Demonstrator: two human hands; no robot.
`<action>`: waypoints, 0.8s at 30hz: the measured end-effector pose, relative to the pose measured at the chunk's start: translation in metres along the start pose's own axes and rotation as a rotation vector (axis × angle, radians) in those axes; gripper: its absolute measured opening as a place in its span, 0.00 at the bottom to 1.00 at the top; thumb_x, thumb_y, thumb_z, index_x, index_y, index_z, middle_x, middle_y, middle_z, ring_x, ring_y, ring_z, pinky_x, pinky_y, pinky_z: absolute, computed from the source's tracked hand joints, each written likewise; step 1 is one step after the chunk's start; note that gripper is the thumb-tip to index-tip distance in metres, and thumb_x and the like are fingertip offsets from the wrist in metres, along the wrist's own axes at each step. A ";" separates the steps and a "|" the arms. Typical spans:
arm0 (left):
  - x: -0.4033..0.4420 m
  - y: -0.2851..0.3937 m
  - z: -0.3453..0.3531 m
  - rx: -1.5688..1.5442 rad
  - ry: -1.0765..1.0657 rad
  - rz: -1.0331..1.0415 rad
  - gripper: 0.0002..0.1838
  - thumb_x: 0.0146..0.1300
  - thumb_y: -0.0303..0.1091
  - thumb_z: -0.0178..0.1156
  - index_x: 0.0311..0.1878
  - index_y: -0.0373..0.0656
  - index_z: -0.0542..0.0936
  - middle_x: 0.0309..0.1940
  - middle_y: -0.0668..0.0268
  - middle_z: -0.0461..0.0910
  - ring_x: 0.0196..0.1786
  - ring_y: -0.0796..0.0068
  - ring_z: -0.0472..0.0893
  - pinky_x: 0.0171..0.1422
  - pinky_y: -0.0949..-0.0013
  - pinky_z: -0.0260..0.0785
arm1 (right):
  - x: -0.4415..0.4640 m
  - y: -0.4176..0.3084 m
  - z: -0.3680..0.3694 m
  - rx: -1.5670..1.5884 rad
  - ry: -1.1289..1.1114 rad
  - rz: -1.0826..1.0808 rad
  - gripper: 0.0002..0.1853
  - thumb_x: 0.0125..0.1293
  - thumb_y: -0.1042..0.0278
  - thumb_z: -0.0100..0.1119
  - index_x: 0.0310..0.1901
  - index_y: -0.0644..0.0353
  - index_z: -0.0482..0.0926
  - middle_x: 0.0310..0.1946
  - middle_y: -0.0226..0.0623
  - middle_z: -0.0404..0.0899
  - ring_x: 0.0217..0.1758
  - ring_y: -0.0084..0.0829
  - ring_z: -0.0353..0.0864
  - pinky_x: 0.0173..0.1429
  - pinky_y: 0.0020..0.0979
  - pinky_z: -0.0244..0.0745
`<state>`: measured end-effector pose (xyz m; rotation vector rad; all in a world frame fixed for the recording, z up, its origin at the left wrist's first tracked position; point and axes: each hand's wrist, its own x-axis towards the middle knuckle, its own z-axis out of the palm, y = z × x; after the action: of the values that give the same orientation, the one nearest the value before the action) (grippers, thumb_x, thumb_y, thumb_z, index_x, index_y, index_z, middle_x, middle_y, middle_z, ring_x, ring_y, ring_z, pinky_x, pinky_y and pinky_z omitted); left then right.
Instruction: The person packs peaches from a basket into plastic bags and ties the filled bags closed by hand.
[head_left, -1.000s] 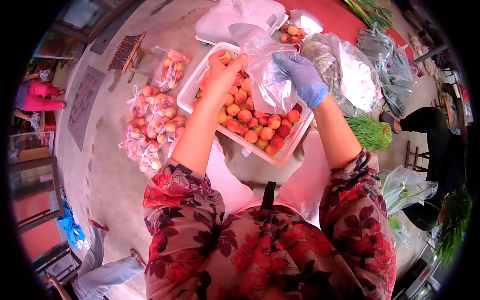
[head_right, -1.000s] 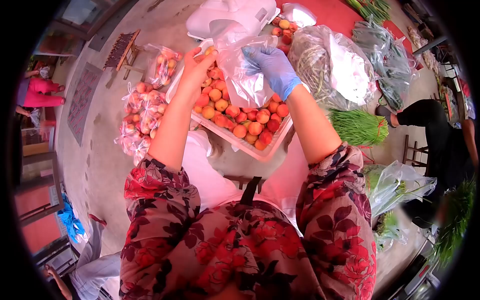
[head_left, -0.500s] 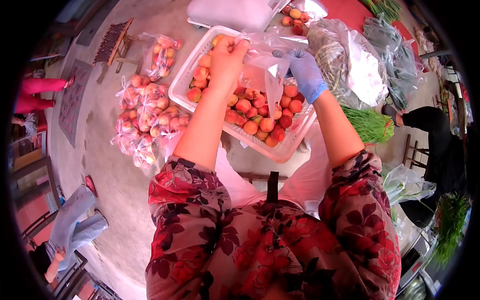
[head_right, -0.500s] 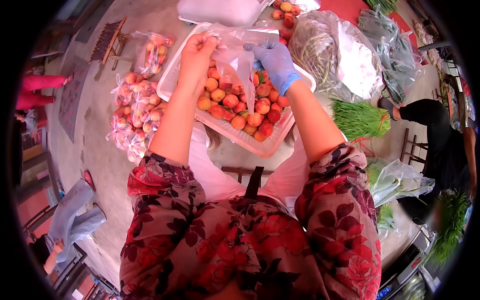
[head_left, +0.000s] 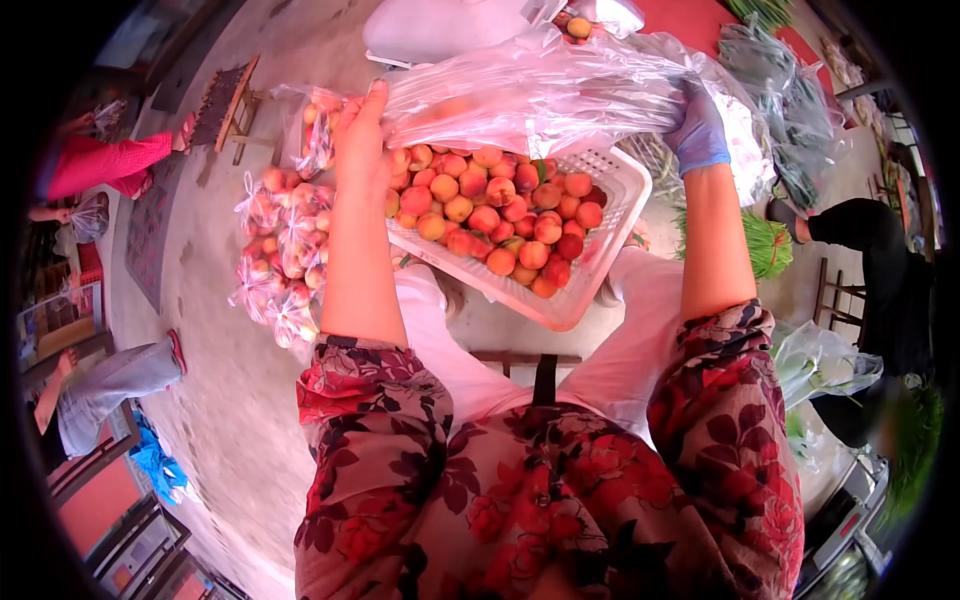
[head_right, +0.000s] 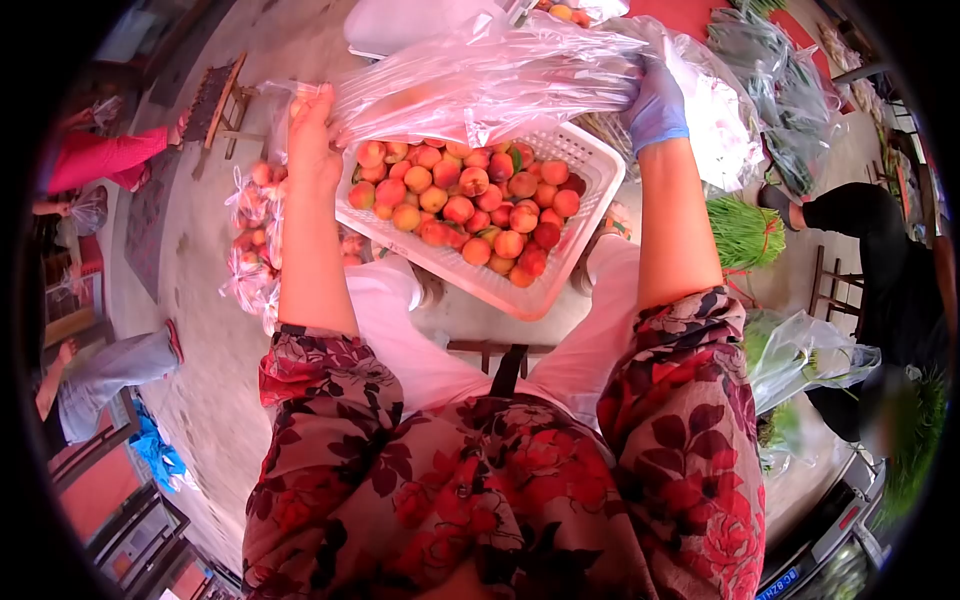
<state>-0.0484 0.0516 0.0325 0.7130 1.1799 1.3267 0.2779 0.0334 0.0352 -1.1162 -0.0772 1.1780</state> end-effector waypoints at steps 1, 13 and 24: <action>0.001 -0.006 -0.005 0.034 -0.004 -0.039 0.06 0.59 0.36 0.58 0.33 0.47 0.72 0.20 0.75 0.68 0.24 0.83 0.68 0.27 0.77 0.61 | -0.015 -0.001 0.006 -0.057 0.009 -0.115 0.13 0.64 0.55 0.48 0.29 0.55 0.73 0.16 0.27 0.65 0.14 0.20 0.64 0.19 0.24 0.63; -0.037 -0.040 0.038 1.197 -0.304 0.828 0.39 0.47 0.42 0.64 0.62 0.44 0.57 0.60 0.51 0.56 0.62 0.52 0.57 0.63 0.56 0.52 | -0.051 0.064 0.031 -0.760 -0.523 -0.260 0.15 0.60 0.57 0.57 0.42 0.60 0.79 0.25 0.27 0.76 0.24 0.18 0.69 0.31 0.21 0.67; 0.034 -0.003 -0.052 1.083 0.255 0.750 0.10 0.53 0.28 0.54 0.40 0.42 0.76 0.34 0.53 0.78 0.38 0.54 0.77 0.43 0.61 0.68 | 0.006 0.036 -0.016 -1.779 -0.151 -0.733 0.13 0.55 0.64 0.54 0.42 0.57 0.79 0.36 0.51 0.77 0.40 0.48 0.77 0.45 0.40 0.72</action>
<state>-0.1009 0.0722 0.0055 1.9469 1.9624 1.3071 0.2652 0.0261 -0.0018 -2.1536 -1.7520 0.2574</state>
